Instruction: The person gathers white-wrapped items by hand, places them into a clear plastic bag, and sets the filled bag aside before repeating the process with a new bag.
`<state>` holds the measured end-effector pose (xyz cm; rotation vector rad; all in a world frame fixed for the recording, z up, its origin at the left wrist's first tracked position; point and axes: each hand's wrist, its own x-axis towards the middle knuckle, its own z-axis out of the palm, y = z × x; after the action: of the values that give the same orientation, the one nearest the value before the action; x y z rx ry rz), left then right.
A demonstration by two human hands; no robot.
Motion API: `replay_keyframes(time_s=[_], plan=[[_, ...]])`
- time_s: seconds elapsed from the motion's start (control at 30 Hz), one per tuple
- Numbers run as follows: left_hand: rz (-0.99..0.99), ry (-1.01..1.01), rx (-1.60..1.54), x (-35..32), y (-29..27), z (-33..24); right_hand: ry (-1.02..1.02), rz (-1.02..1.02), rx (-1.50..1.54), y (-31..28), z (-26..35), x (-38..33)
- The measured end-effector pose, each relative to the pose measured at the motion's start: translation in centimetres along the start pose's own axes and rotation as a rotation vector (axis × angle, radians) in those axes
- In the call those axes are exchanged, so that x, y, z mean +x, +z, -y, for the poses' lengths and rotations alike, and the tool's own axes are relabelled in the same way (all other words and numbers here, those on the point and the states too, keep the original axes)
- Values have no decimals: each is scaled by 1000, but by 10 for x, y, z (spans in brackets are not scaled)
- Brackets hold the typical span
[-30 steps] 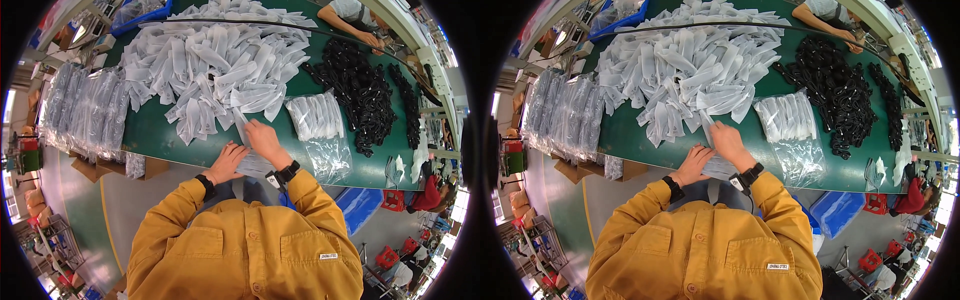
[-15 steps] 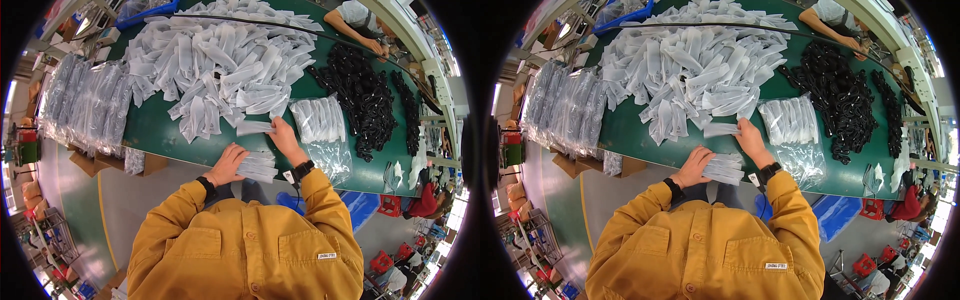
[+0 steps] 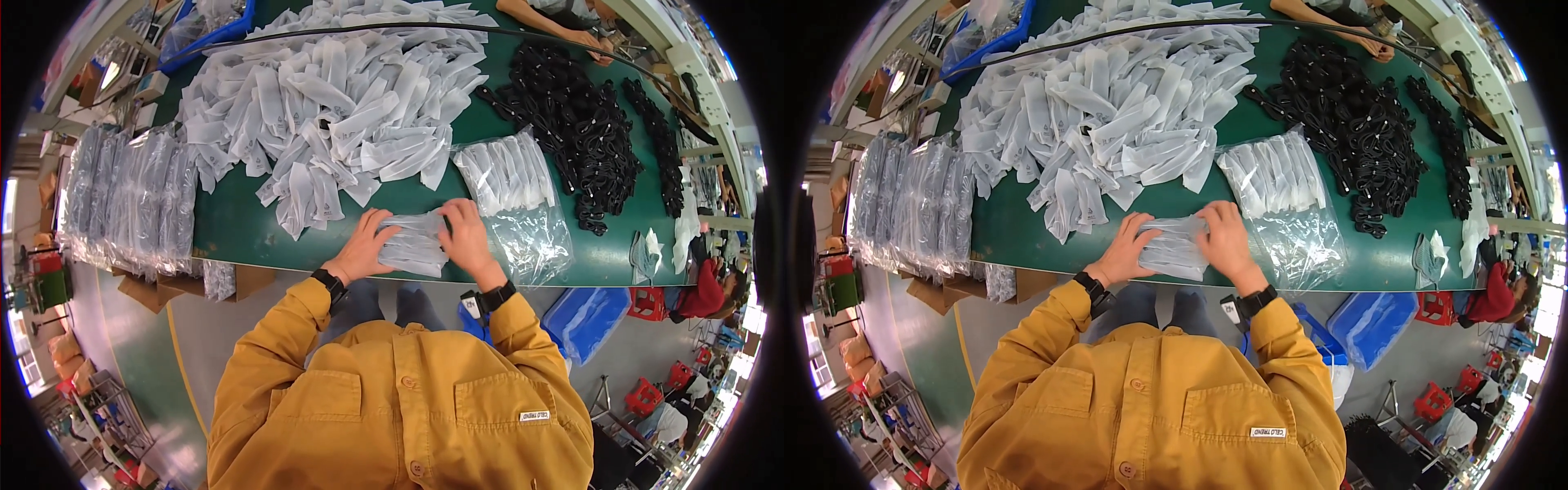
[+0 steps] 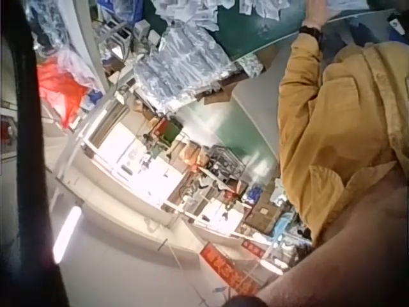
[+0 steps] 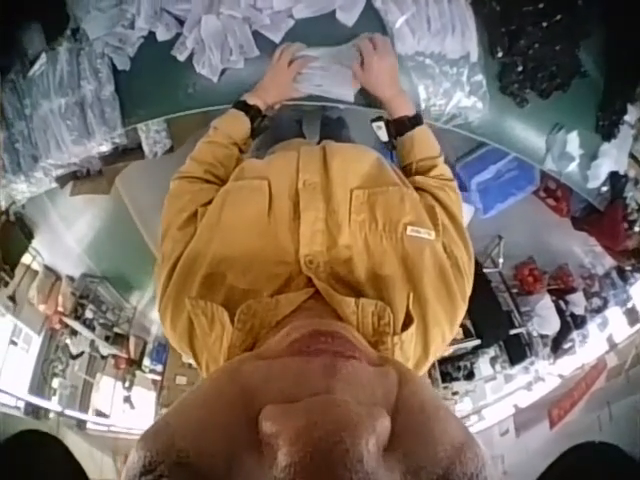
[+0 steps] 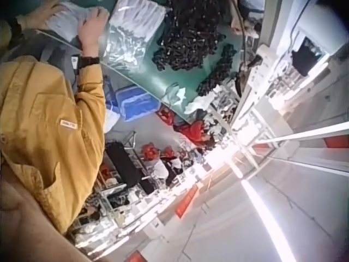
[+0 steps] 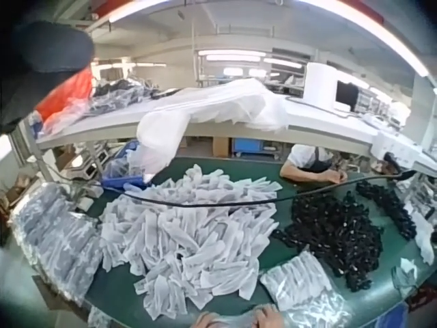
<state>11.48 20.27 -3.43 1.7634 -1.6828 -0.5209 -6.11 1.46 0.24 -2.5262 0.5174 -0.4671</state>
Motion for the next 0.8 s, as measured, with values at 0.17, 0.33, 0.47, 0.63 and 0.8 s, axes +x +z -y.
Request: replay_keyframes(time_s=[0.17,0.33,0.47,0.63,0.8], plan=[[-43,-26,-34,2,7,2,-179,169,7,4,37,-3],[-147,-21,-139,8,1,-10,-150,309,-32,22,19,-5],[-259,-137,-235,10,9,-14,-123,262,0,29,24,-7],[-409,-266,-344,17,24,-10,-155,192,2,32,23,-4],[-449,-197,-223,15,32,10,-169,197,-16,43,19,-5]])
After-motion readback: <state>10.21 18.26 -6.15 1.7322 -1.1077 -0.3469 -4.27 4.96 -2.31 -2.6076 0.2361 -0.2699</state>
